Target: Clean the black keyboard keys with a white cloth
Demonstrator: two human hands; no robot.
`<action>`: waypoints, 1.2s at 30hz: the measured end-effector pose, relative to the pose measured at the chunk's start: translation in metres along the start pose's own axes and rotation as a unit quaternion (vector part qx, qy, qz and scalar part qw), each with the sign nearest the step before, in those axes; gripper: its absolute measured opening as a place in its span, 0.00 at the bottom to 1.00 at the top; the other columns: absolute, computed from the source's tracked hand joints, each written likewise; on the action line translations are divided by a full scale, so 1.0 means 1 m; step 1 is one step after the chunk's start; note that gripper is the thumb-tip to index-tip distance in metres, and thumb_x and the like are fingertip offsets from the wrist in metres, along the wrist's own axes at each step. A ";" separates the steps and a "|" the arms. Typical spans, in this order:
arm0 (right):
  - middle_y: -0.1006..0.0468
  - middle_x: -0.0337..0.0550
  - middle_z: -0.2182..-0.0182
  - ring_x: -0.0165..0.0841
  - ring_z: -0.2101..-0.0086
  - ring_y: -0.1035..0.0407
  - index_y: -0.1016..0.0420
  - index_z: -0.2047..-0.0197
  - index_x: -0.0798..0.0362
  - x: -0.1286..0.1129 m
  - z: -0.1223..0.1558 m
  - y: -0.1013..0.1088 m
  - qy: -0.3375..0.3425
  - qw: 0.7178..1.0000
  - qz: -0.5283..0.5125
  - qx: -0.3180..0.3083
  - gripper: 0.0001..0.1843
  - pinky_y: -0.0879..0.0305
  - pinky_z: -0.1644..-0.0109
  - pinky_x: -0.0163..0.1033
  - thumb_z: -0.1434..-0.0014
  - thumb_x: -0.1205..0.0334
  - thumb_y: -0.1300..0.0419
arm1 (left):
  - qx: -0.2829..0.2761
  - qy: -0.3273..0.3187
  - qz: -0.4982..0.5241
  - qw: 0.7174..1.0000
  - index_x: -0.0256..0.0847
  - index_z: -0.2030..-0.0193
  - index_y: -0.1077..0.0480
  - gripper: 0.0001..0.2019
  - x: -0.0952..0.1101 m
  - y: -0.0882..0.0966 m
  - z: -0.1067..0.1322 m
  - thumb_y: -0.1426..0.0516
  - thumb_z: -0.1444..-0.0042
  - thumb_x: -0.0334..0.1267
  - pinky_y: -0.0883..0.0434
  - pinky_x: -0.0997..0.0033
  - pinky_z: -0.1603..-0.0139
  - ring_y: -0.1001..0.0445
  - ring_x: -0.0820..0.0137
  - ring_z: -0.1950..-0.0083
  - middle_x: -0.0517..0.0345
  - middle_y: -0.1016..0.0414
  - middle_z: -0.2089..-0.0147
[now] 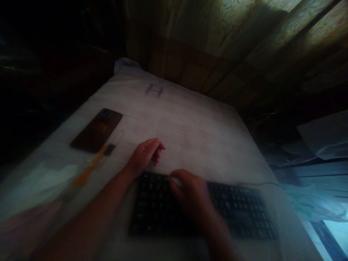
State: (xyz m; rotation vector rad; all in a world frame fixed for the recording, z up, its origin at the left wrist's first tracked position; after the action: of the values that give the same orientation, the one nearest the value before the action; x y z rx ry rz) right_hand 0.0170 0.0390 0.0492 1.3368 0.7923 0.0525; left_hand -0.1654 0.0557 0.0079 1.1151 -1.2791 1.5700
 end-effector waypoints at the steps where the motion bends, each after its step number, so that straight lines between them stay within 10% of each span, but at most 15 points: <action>1: 0.17 0.43 0.67 0.37 0.67 0.22 0.20 0.63 0.51 0.000 0.000 0.000 0.005 1.000 -0.011 0.007 0.09 0.30 0.61 0.39 0.42 0.69 0.41 | 0.001 0.000 0.000 1.000 0.41 0.68 0.29 0.20 0.000 0.000 0.000 0.45 0.42 0.58 0.37 0.78 0.82 0.35 0.77 0.80 0.65 0.35 0.77; 36: 0.17 0.43 0.67 0.38 0.67 0.23 0.20 0.63 0.51 -0.018 -0.008 -0.006 -0.020 0.999 0.017 -0.026 0.07 0.32 0.61 0.39 0.42 0.68 0.40 | -0.003 -0.006 0.015 1.000 0.41 0.69 0.29 0.20 -0.001 -0.001 -0.001 0.44 0.43 0.58 0.37 0.78 0.82 0.36 0.77 0.80 0.66 0.35 0.78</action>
State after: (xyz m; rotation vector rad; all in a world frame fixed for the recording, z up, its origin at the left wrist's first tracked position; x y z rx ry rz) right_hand -0.0030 0.0358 0.0519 1.2985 0.7303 0.0723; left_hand -0.1649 0.0567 0.0073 1.1073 -1.3125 1.5823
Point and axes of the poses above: each hand's wrist, its own z-axis away from the middle knuckle, its own y-axis out of the back of the hand, x = y × z, the point moved 1 cm from there along -z, towards the middle knuckle
